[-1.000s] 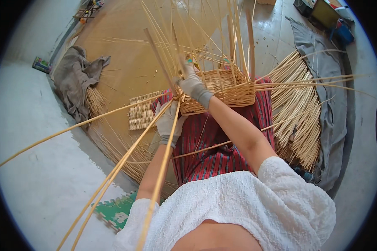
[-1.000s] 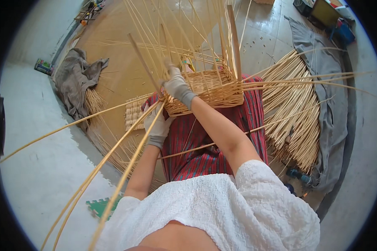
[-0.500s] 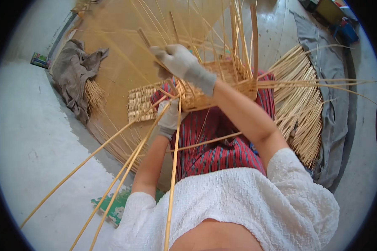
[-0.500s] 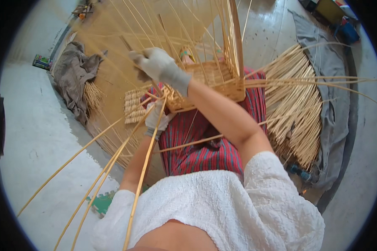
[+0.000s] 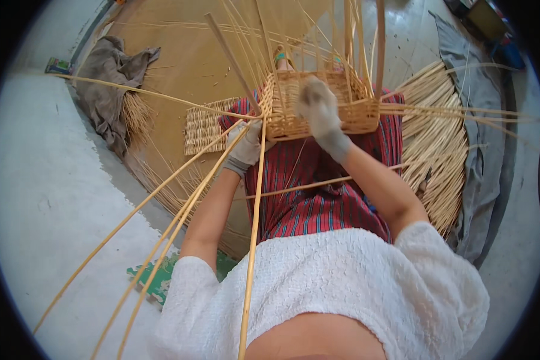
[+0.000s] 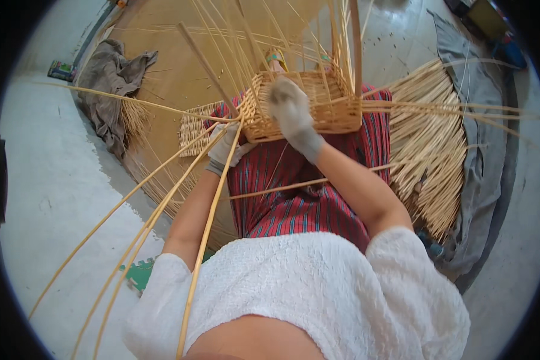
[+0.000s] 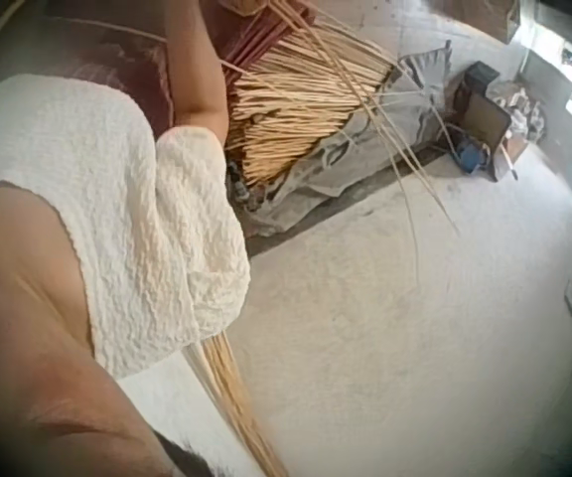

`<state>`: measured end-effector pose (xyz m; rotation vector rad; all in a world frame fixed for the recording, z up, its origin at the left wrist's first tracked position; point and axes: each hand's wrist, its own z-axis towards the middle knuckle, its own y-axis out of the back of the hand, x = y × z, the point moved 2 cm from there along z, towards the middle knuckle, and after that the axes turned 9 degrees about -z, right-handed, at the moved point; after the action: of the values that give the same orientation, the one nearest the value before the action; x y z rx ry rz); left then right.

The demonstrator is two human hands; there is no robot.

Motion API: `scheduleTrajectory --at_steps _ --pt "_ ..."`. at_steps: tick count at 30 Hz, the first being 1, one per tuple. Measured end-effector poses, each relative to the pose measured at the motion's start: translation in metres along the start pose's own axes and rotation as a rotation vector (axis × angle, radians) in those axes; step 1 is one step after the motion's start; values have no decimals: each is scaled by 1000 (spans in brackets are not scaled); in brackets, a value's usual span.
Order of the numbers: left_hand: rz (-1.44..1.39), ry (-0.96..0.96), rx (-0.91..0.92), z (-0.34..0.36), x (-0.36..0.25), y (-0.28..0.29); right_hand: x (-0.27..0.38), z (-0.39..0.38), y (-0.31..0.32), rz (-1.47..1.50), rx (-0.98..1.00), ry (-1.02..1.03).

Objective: The person sits on the floor and weaves a basket using thin wooden strips. They interlace the strips by hand, occasionally using a hammer to secure the structure. The basket gradually takes shape as the person continues to weave.

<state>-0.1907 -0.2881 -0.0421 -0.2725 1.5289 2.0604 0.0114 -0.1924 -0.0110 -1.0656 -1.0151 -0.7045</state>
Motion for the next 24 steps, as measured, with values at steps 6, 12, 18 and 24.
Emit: scheduleTrajectory --at_steps 6,12,18,24 --pt "79 202 6 -17 -21 -12 -16 -17 36 212 -114 -18" --pt "-553 534 -63 28 -59 -39 -12 -74 43 84 -162 -120" --pt "-1164 722 -32 41 -50 -46 27 -35 116 -302 -344 -51" --pt "-1110 763 -255 48 -55 -68 75 73 -18 -1175 78 621"
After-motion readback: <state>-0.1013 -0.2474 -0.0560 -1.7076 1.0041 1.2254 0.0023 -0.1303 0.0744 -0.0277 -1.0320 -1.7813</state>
